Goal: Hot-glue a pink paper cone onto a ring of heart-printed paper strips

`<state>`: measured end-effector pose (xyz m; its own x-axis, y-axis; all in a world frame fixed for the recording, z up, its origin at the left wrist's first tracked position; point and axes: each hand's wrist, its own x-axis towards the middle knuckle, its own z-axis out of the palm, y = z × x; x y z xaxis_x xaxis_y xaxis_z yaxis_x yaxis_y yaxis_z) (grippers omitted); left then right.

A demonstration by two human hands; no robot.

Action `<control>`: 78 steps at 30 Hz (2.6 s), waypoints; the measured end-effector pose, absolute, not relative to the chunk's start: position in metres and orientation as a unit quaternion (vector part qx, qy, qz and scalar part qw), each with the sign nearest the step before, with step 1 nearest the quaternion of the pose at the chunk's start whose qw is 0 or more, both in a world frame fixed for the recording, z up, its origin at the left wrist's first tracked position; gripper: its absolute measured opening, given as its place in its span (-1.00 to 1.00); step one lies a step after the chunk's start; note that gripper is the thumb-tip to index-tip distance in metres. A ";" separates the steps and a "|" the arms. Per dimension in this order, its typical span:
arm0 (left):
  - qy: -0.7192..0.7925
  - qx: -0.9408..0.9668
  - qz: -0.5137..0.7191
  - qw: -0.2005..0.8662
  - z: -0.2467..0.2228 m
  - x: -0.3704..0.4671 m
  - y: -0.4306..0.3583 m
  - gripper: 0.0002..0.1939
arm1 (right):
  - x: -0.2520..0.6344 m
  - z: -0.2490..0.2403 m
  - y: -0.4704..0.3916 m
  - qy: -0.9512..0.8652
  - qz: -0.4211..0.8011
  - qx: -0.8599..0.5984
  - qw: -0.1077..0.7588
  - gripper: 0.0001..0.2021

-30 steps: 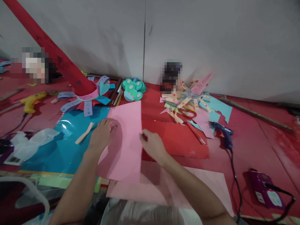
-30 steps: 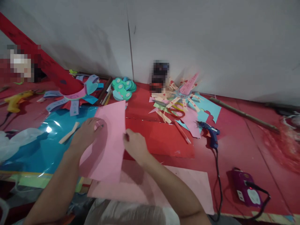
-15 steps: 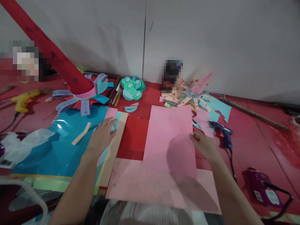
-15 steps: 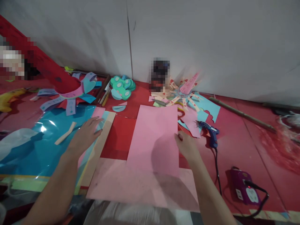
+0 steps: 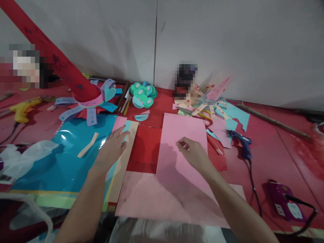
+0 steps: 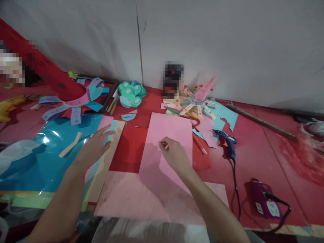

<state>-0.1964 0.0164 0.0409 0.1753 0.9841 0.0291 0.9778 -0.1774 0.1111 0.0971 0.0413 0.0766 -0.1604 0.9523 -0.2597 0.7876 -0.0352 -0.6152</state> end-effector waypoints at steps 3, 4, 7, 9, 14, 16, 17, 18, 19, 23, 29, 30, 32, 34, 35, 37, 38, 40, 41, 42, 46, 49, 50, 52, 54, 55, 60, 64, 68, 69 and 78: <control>0.642 0.763 0.056 0.056 0.041 -0.198 0.017 -0.64 | 0.052 0.063 0.037 -0.680 0.471 -0.536 0.165 -0.82; 0.643 0.761 0.059 0.062 0.042 -0.198 0.017 -0.64 | 0.038 0.059 0.036 -0.668 0.517 -0.508 0.171 -0.82; 0.642 0.759 0.067 0.078 0.042 -0.198 0.017 -0.64 | 0.003 0.052 0.034 -0.628 0.620 -0.439 0.169 -0.75; 0.641 0.759 0.074 0.087 0.042 -0.198 0.017 -0.64 | -0.013 0.049 0.034 -0.574 0.678 -0.426 0.169 -0.68; 0.662 0.733 0.123 0.091 0.043 -0.196 0.016 -0.61 | -0.037 0.045 0.037 -0.423 0.779 -0.427 0.180 -0.61; 0.671 0.723 0.137 0.091 0.045 -0.195 0.016 -0.61 | -0.043 0.044 0.037 -0.387 0.801 -0.420 0.180 -0.60; 0.674 0.719 0.140 0.092 0.047 -0.194 0.016 -0.61 | -0.046 0.042 0.036 -0.377 0.808 -0.416 0.179 -0.59; 0.676 0.717 0.142 0.094 0.048 -0.194 0.016 -0.61 | -0.048 0.041 0.036 -0.371 0.810 -0.416 0.180 -0.58; 0.678 0.715 0.144 0.097 0.050 -0.193 0.016 -0.61 | -0.050 0.040 0.036 -0.367 0.811 -0.418 0.182 -0.57; 0.681 0.708 0.152 0.114 0.055 -0.192 0.015 -0.63 | -0.059 0.032 0.036 -0.359 0.809 -0.429 0.179 -0.54; 0.684 0.703 0.156 0.118 0.053 -0.193 0.015 -0.65 | -0.074 0.019 0.042 -0.421 0.771 -0.444 0.176 -0.61; 0.686 0.700 0.161 0.116 0.052 -0.193 0.016 -0.66 | -0.076 0.017 0.044 -0.439 0.759 -0.446 0.179 -0.67; 0.694 0.691 0.168 0.112 0.052 -0.193 0.016 -0.65 | -0.080 0.013 0.047 -0.472 0.736 -0.449 0.183 -0.75; 0.702 0.683 0.169 0.110 0.054 -0.192 0.016 -0.63 | -0.083 0.010 0.049 -0.504 0.714 -0.452 0.179 -0.79; 0.706 0.679 0.169 0.111 0.054 -0.192 0.016 -0.62 | -0.084 0.009 0.049 -0.521 0.703 -0.452 0.175 -0.79; 0.718 0.663 0.173 0.120 0.055 -0.192 0.016 -0.61 | -0.085 0.008 0.048 -0.553 0.687 -0.442 0.165 -0.80; 0.726 0.652 0.177 0.126 0.055 -0.192 0.016 -0.60 | -0.085 0.008 0.047 -0.566 0.682 -0.433 0.163 -0.80; 0.744 0.625 0.190 0.137 0.054 -0.194 0.016 -0.59 | -0.083 0.012 0.046 -0.575 0.688 -0.413 0.160 -0.78; 0.752 0.612 0.200 0.143 0.053 -0.196 0.017 -0.60 | -0.082 0.015 0.045 -0.566 0.699 -0.407 0.158 -0.78; 0.756 0.600 0.213 0.149 0.051 -0.197 0.017 -0.60 | -0.081 0.019 0.045 -0.548 0.715 -0.405 0.154 -0.77; 0.767 0.555 0.268 0.180 0.043 -0.202 0.017 -0.62 | -0.077 0.034 0.047 -0.445 0.780 -0.418 0.135 -0.77; 0.771 0.549 0.264 0.184 0.044 -0.203 0.017 -0.64 | -0.077 0.036 0.048 -0.417 0.795 -0.420 0.134 -0.82; 0.771 0.556 0.255 0.180 0.045 -0.203 0.017 -0.65 | -0.077 0.035 0.048 -0.428 0.786 -0.424 0.137 -0.85; 0.769 0.570 0.235 0.169 0.048 -0.202 0.017 -0.67 | -0.079 0.030 0.047 -0.483 0.743 -0.441 0.142 -0.90; 0.767 0.581 0.221 0.157 0.050 -0.201 0.017 -0.67 | -0.082 0.025 0.044 -0.552 0.677 -0.463 0.149 -0.89; 0.768 0.583 0.218 0.153 0.051 -0.200 0.017 -0.68 | -0.084 0.024 0.043 -0.582 0.643 -0.474 0.153 -0.88; 0.764 0.587 0.223 0.151 0.046 -0.200 0.017 -0.73 | -0.092 0.025 0.036 -0.672 0.514 -0.514 0.142 -0.80; 0.746 0.614 0.219 0.136 0.041 -0.200 0.019 -0.73 | -0.095 0.029 0.036 -0.711 0.468 -0.514 0.105 -0.80; 0.736 0.627 0.226 0.119 0.038 -0.201 0.022 -0.69 | -0.094 0.025 0.036 -0.718 0.464 -0.508 0.102 -0.77; 0.736 0.628 0.222 0.123 0.037 -0.201 0.022 -0.68 | -0.094 0.023 0.036 -0.719 0.463 -0.507 0.104 -0.76; 0.728 0.639 0.204 0.141 0.031 -0.207 0.023 -0.60 | -0.093 0.021 0.038 -0.711 0.481 -0.496 0.130 -0.76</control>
